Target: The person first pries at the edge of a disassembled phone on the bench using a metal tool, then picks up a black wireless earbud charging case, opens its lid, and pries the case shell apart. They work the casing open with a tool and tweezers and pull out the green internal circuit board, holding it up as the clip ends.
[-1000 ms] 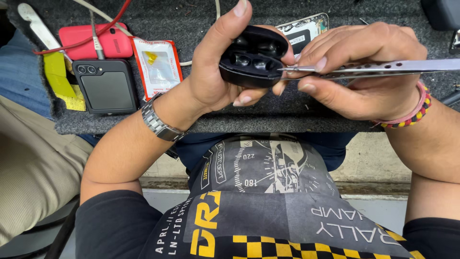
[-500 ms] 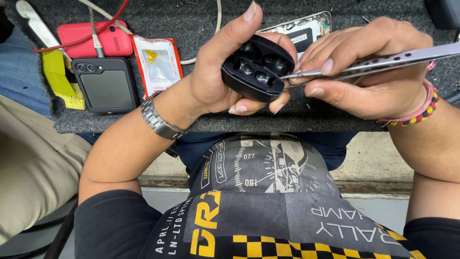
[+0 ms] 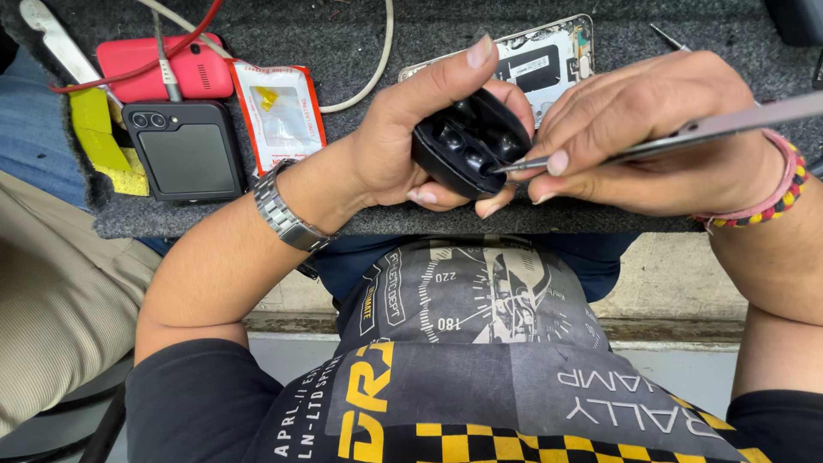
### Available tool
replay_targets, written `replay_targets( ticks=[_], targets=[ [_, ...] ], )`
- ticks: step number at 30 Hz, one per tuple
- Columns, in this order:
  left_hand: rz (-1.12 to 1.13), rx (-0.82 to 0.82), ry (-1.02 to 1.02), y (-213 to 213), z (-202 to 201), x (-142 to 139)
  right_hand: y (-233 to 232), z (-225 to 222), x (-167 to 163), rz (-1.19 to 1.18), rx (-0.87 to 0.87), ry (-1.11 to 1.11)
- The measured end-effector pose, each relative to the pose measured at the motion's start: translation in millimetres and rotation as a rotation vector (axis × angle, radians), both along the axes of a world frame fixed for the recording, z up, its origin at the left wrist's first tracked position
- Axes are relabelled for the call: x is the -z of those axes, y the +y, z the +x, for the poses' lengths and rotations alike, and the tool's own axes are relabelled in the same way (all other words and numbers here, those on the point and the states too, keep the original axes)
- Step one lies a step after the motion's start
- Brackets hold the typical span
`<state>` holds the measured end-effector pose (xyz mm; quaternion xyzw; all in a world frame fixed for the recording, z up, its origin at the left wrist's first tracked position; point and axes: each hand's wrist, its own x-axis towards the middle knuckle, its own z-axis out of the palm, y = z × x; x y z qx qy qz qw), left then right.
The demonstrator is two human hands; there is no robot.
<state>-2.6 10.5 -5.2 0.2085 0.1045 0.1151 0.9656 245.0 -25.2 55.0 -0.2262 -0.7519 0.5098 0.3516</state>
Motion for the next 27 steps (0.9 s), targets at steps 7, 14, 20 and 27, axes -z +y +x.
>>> replay_targets(
  ticks=[7, 14, 20, 27],
  targets=[
    [-0.025, 0.038, 0.007, -5.3, 6.0, 6.0, 2.6, -2.7, -1.6, 0.108, -0.091, -0.076],
    [-0.188, -0.052, -0.005, -0.7, 1.4, 3.8, -3.2, -9.3, -8.4, 0.289, 0.127, -0.147],
    [-0.312, -0.084, -0.087, -1.4, 2.3, 5.5, -3.8, -8.8, -1.7, 0.721, 0.197, -0.276],
    [-0.309, -0.138, -0.091, -5.4, 1.4, 13.3, -2.2, -15.6, 1.9, 0.903, 0.218, -0.298]
  ],
)
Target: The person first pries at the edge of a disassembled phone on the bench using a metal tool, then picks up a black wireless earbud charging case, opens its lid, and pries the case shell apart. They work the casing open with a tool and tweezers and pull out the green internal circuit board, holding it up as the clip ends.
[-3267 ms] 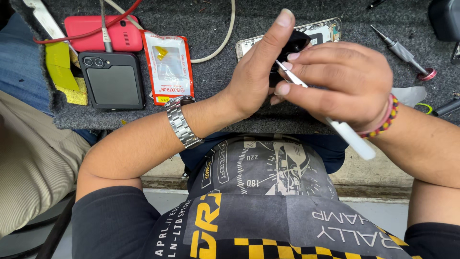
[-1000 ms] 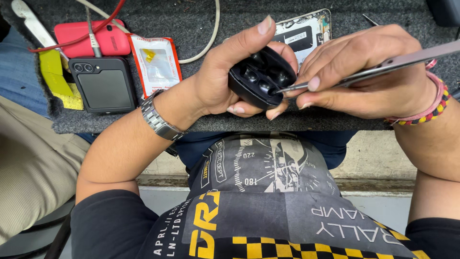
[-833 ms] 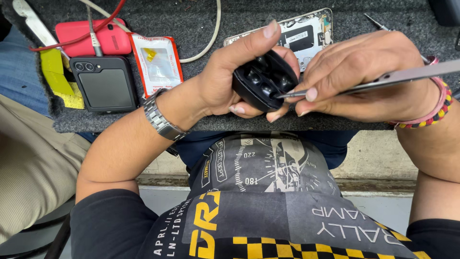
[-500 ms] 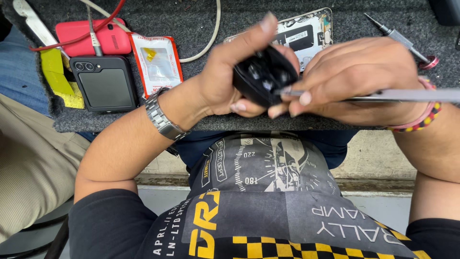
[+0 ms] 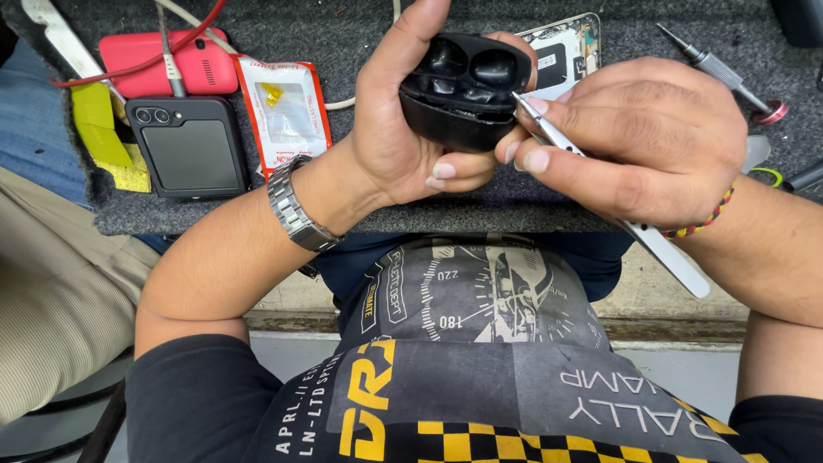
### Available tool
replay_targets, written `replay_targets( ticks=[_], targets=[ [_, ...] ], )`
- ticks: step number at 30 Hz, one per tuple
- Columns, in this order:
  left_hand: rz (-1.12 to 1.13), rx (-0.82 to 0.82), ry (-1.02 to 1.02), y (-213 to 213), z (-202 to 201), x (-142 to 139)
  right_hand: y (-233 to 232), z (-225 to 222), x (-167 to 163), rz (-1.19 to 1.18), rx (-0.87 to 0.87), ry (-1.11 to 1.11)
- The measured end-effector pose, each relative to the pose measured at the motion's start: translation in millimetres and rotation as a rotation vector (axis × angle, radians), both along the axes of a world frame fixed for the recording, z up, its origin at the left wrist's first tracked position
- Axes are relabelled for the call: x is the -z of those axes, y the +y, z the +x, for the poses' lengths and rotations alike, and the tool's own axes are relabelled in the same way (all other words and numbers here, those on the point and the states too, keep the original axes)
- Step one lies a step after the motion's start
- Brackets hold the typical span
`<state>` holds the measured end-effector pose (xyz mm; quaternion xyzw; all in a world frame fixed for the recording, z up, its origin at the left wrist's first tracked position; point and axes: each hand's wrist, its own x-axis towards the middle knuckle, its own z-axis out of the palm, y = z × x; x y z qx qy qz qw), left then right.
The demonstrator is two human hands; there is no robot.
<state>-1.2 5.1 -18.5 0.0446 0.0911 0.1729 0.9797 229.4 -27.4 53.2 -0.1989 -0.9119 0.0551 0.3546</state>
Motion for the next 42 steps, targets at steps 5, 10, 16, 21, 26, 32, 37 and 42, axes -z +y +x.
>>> replay_targets(
  ticks=[5, 10, 16, 21, 26, 32, 37, 42],
  targets=[
    [0.007, -0.070, 0.030, -4.6, 1.9, 1.2, -3.4, -0.6, -5.5, 0.019, 0.053, -0.116],
    [0.060, -0.094, 0.054, -0.1, 1.2, -5.3, 3.4, 2.3, 5.9, 0.033, 0.051, -0.039],
    [0.374, -0.160, 0.176, 4.5, -2.6, -10.4, -2.4, 21.2, 24.5, -0.140, 0.066, 0.104],
    [0.625, -0.205, 0.248, 2.5, -0.3, -7.7, -1.1, 32.2, 38.4, -0.278, 0.032, 0.297],
    [0.747, -0.229, 0.432, -1.9, 7.3, -7.6, -9.4, 17.0, 30.1, -0.408, 0.064, 0.230],
    [0.886, -0.207, 0.540, -5.9, 8.5, -10.6, -5.8, -1.5, 12.6, -0.413, -0.002, 0.170],
    [0.886, -0.213, 0.515, -6.3, 9.9, -10.4, -3.6, -2.5, 11.1, -0.417, 0.002, 0.158],
    [0.845, -0.204, 0.529, -8.9, 13.8, -9.8, -6.8, -4.7, 12.8, -0.434, 0.030, 0.128]
  ],
)
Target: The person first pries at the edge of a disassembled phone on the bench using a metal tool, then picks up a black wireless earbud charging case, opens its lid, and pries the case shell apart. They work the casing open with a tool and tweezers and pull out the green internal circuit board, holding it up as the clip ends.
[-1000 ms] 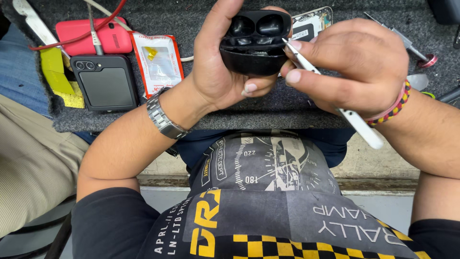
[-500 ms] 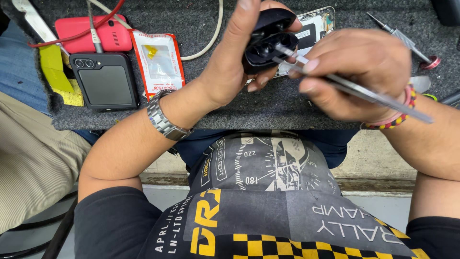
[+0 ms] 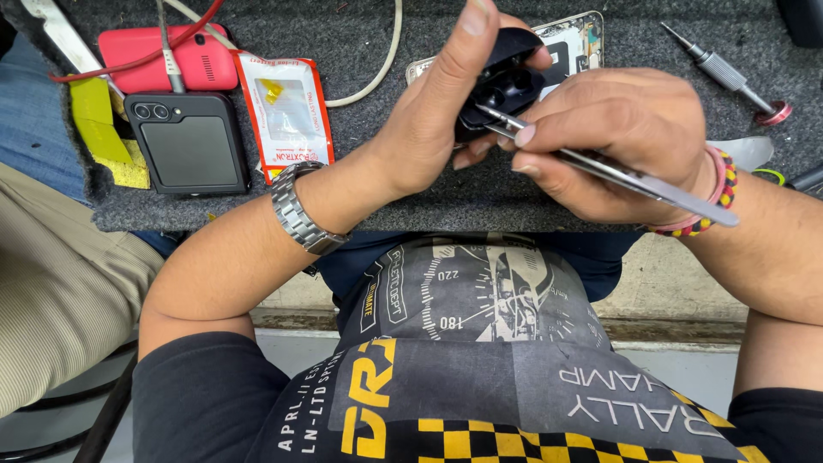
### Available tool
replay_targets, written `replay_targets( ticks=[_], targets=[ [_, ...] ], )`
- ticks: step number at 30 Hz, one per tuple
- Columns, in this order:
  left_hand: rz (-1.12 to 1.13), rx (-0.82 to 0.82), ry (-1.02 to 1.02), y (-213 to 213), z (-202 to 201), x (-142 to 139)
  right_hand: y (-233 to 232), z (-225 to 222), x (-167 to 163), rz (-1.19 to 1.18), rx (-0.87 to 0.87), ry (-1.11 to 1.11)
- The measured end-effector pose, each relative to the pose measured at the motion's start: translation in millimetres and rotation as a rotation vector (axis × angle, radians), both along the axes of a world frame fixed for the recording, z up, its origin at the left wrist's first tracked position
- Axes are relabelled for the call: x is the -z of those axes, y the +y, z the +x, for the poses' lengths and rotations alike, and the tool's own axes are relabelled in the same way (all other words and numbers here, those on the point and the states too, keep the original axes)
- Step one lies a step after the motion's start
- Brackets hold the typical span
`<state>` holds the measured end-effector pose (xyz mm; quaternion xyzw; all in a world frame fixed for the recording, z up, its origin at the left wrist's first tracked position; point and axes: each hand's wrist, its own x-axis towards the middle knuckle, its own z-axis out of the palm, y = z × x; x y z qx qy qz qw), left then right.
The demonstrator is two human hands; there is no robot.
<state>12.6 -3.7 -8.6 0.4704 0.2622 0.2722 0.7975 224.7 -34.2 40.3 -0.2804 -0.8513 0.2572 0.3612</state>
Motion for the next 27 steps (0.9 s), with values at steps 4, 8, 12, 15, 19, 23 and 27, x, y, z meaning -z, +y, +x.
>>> replay_targets(
  ticks=[4, 8, 12, 15, 19, 23, 27],
  targets=[
    [-0.169, -0.009, -0.050, -4.2, 3.5, -0.3, -1.8, -6.3, -1.7, 0.129, 0.015, -0.088],
    [-0.327, -0.147, -0.091, -8.7, 11.8, 2.1, 1.4, -12.4, -3.0, 0.275, -0.021, -0.118],
    [-0.321, -0.231, -0.164, -12.0, 14.2, 6.9, -1.8, -17.2, -5.4, 0.410, -0.012, -0.223],
    [-0.237, -0.246, -0.148, -15.5, 10.6, 8.6, -1.5, -19.5, -5.1, 0.499, -0.030, -0.258],
    [-0.224, -0.251, -0.155, -18.3, 6.9, 7.9, 1.9, -24.5, -1.2, 0.563, -0.056, -0.255],
    [-0.180, -0.265, -0.142, -19.8, 5.8, 7.3, 2.4, -27.4, 0.0, 0.595, -0.068, -0.237],
    [-0.255, -0.303, -0.234, -21.3, 12.4, 12.6, 0.5, -27.5, 0.0, 0.603, -0.024, -0.287]
  ],
)
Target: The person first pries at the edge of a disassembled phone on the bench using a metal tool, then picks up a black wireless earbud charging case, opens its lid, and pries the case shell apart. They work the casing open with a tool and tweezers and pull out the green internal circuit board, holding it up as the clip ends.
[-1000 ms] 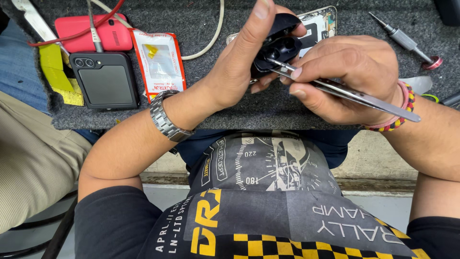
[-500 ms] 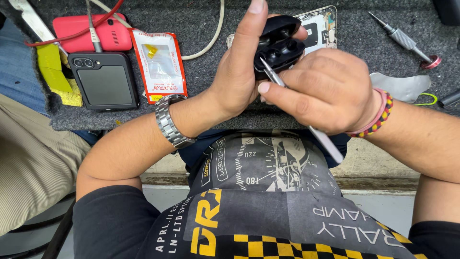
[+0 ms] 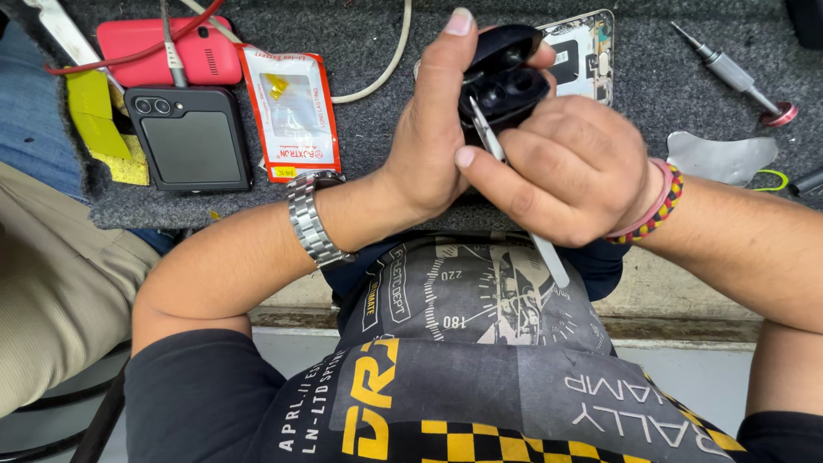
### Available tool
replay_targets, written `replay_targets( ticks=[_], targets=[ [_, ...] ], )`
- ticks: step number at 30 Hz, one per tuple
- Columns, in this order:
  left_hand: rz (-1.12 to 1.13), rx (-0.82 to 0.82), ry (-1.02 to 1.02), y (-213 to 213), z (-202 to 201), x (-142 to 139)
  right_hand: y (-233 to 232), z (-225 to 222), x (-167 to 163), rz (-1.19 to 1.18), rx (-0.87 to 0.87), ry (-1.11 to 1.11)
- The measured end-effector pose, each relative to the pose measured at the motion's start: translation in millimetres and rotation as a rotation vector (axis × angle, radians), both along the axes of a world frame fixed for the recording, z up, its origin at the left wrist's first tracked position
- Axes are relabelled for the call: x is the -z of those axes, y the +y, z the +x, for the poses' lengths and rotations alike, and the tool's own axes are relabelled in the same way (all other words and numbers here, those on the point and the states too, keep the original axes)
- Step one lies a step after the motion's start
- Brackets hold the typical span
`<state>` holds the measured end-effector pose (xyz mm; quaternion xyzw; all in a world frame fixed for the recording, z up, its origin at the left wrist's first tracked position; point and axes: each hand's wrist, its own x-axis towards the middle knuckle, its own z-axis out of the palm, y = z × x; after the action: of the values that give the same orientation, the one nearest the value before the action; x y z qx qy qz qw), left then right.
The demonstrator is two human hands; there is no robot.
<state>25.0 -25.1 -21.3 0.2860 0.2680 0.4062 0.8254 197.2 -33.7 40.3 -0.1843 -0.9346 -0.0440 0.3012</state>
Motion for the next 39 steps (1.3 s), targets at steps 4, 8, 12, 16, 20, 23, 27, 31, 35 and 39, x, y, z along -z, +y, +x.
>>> replay_targets(
  ticks=[4, 8, 12, 16, 20, 23, 27, 31, 35, 39],
  targets=[
    [0.021, 0.007, -0.036, 0.8, -2.2, 5.5, 2.1, 1.8, 1.9, -0.062, -0.003, 0.023],
    [-0.009, 0.059, -0.091, 6.1, -4.9, 3.1, 3.4, 6.6, 1.7, -0.164, -0.017, 0.106],
    [-0.026, 0.157, -0.045, 15.8, -13.6, -4.5, 5.5, 23.5, -2.5, -0.291, -0.037, 0.100],
    [-0.036, 0.218, -0.015, 23.0, -16.9, -9.5, 3.7, 36.3, -1.2, -0.294, 0.096, 0.124],
    [0.109, 0.275, 0.126, 24.2, -18.3, -14.1, 9.3, 41.6, 4.3, -0.293, 0.121, 0.138],
    [0.281, 0.324, 0.233, 25.9, -22.1, -17.6, 11.8, 42.6, 5.7, -0.366, 0.068, 0.136],
    [0.319, 0.337, 0.277, 27.5, -23.5, -19.8, 12.9, 42.8, 4.4, -0.426, 0.039, 0.110],
    [0.371, 0.352, 0.287, 29.3, -22.4, -19.5, 12.4, 40.8, 2.1, -0.445, 0.040, 0.096],
    [0.300, 0.366, 0.327, 30.5, -23.1, -19.8, 10.2, 38.0, -1.7, -0.521, 0.091, 0.085],
    [0.251, 0.409, 0.339, 32.4, -23.0, -20.8, 12.5, 37.6, -3.5, -0.524, 0.057, 0.080]
  ],
)
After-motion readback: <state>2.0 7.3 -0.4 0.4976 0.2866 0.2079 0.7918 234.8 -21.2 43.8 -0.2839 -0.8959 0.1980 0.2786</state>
